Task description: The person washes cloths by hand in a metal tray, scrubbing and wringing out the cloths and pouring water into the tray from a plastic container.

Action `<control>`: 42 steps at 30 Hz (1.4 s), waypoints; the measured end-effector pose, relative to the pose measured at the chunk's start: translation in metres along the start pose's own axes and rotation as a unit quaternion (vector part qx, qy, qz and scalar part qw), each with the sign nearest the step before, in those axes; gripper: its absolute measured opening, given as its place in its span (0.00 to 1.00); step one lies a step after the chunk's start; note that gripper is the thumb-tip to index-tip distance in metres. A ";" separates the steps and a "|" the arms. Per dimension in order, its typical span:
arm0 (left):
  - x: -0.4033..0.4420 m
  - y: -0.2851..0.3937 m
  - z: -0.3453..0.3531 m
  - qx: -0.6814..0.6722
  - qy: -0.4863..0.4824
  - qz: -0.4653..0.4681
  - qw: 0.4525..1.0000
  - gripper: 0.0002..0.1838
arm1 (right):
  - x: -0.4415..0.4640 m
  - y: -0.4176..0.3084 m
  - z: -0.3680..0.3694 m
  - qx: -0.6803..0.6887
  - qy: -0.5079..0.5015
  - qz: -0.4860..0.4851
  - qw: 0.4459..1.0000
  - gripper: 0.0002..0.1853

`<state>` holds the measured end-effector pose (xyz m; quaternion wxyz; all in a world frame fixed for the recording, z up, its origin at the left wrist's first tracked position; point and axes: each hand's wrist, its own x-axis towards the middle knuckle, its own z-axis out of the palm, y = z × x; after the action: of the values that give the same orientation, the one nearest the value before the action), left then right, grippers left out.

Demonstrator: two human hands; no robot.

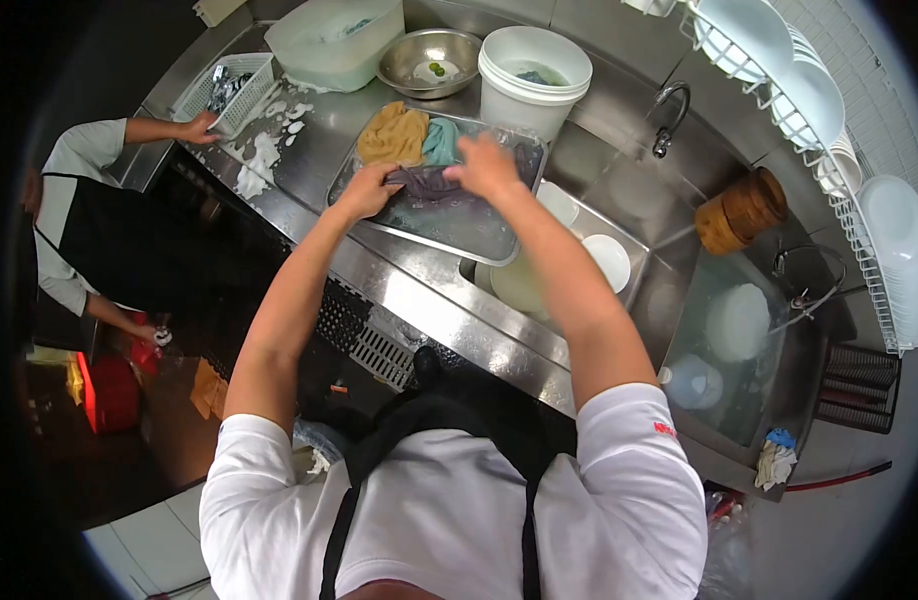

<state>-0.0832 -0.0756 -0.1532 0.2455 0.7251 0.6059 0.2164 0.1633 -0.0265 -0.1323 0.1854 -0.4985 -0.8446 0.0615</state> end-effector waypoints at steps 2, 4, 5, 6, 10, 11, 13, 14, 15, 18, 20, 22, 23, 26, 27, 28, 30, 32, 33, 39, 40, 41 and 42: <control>0.009 -0.003 0.015 0.023 -0.037 0.017 0.999 0.20 | 0.000 -0.010 0.019 0.070 -0.115 0.045 0.990 0.24; 0.012 -0.006 0.027 0.063 -0.073 0.048 0.994 0.24 | 0.002 0.000 0.053 0.093 -0.130 0.066 0.985 0.23; 0.011 -0.011 0.032 0.112 -0.097 0.058 0.987 0.26 | 0.008 0.012 0.061 0.086 -0.122 0.093 0.984 0.20; 0.011 -0.020 0.039 0.154 -0.104 0.065 0.980 0.25 | 0.014 0.027 0.062 0.100 -0.100 0.136 0.981 0.21; 0.017 -0.029 0.054 0.188 -0.192 0.016 0.963 0.22 | 0.018 0.052 0.053 0.131 -0.016 0.201 0.971 0.25; 0.019 -0.020 0.053 0.164 -0.229 -0.017 0.959 0.22 | 0.014 0.047 0.044 0.135 0.004 0.191 0.972 0.26; 0.012 0.016 0.058 0.192 -0.087 -0.045 0.976 0.21 | 0.005 0.014 0.037 0.017 -0.089 0.145 0.985 0.30; 0.010 0.026 0.065 0.206 -0.016 -0.059 0.977 0.20 | 0.002 0.004 0.040 -0.040 -0.136 0.120 0.983 0.32; 0.012 0.025 0.074 0.201 0.002 -0.030 0.979 0.18 | -0.003 0.007 0.051 -0.045 -0.186 0.103 0.976 0.36; 0.021 0.017 0.093 0.193 0.034 0.047 0.980 0.15 | -0.008 0.022 0.084 -0.069 -0.163 0.083 0.981 0.36; 0.024 0.012 0.095 0.205 0.017 0.085 0.975 0.15 | -0.009 0.025 0.094 -0.042 -0.153 0.090 0.983 0.34; 0.036 0.008 0.091 0.160 -0.054 0.024 0.985 0.14 | -0.003 0.033 0.107 -0.025 -0.166 0.078 0.983 0.33; 0.039 0.009 0.087 0.139 -0.087 -0.005 0.987 0.14 | 0.001 0.046 0.128 -0.021 -0.184 0.061 0.981 0.32; 0.045 0.021 0.071 0.214 -0.115 -0.012 0.970 0.11 | 0.017 0.043 0.089 0.054 -0.290 0.048 0.954 0.31; 0.045 0.031 0.058 0.170 -0.082 -0.007 0.982 0.10 | 0.021 0.038 0.064 0.090 -0.334 0.051 0.937 0.31; 0.043 0.047 0.039 0.124 -0.051 0.001 0.991 0.10 | 0.020 0.039 0.048 0.189 -0.274 0.069 0.940 0.33; 0.041 0.078 0.009 0.022 0.021 0.022 0.999 0.09 | 0.012 0.040 0.024 0.380 -0.156 0.097 0.906 0.39; 0.046 0.109 -0.009 -0.088 0.105 0.054 0.989 0.09 | 0.017 0.031 0.006 0.536 -0.080 0.029 0.840 0.44; 0.057 0.121 -0.014 -0.172 0.131 0.069 0.974 0.10 | 0.021 0.025 -0.005 0.605 -0.041 -0.008 0.795 0.46; 0.084 0.219 -0.083 -0.493 0.167 0.156 0.839 0.08 | 0.031 -0.012 -0.035 0.615 0.079 0.006 0.784 0.35; 0.082 0.233 -0.097 -0.538 0.159 0.192 0.805 0.08 | 0.031 -0.014 -0.031 0.605 0.082 0.040 0.791 0.32; 0.076 0.247 -0.107 -0.568 0.207 0.216 0.767 0.05 | 0.029 -0.018 -0.027 0.578 0.131 0.061 0.803 0.19; 0.080 0.238 -0.122 -0.612 0.154 0.233 0.740 0.07 | 0.033 -0.017 -0.028 0.635 0.152 0.066 0.754 0.18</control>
<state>0.0398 -0.0195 0.0912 0.4818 0.4945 0.1850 0.6994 0.1461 -0.0089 -0.0929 0.5806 -0.3231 -0.5372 0.5196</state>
